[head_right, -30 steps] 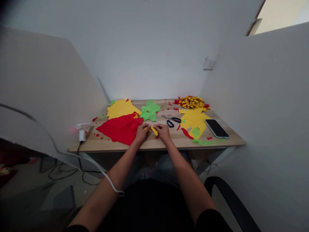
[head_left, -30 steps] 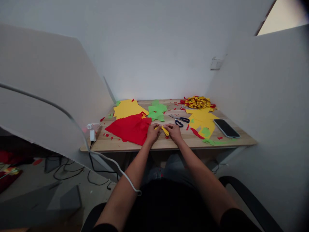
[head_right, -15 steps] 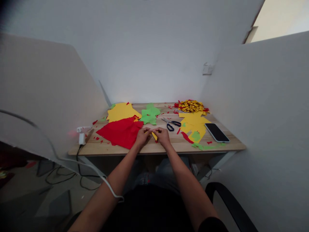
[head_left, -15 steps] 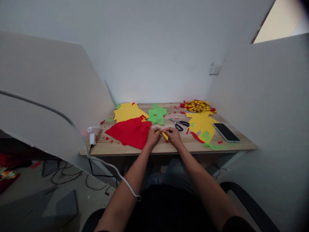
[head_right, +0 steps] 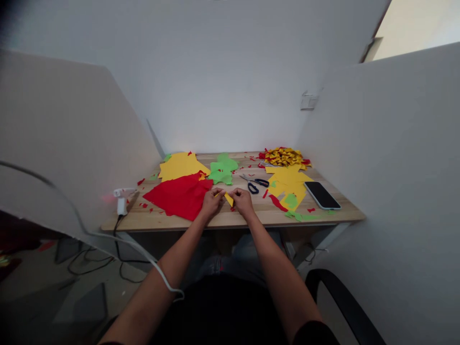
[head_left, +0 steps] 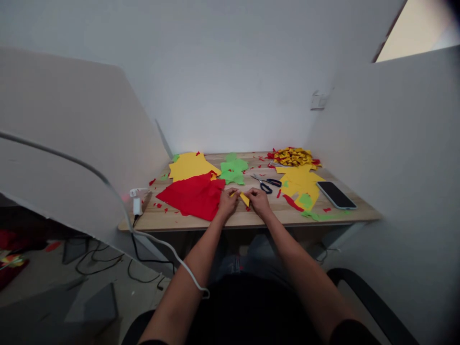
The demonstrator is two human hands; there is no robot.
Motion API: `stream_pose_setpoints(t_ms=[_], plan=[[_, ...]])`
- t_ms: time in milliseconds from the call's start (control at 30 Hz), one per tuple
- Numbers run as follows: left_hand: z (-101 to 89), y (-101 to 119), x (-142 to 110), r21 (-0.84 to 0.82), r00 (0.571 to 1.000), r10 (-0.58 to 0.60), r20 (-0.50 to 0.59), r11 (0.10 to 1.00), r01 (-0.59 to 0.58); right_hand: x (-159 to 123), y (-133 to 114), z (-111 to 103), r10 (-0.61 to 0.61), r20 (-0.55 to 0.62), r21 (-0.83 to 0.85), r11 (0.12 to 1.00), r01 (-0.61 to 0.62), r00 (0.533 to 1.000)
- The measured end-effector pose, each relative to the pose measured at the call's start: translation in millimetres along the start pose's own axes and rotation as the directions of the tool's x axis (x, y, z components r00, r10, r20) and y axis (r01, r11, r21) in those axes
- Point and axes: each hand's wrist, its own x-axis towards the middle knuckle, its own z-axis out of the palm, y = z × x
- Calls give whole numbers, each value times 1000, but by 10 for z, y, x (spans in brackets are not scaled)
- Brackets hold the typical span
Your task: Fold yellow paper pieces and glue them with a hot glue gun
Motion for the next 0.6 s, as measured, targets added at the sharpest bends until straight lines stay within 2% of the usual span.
stream_pose_setpoints(t_ms=[267,500,600], plan=[[12,-45,-1,-58,999,-37,18,998,38,-14,-2,14,-27,-64,-15,1000,26,998],[6,-9,-20,-91,996,-29,82,995,37,-46,-113,16,-66,13,31,997,66,998],[27,50,-39,-103,995,-4,104,995,15,-68,-156,11,-86,-17,55,995,86,996]])
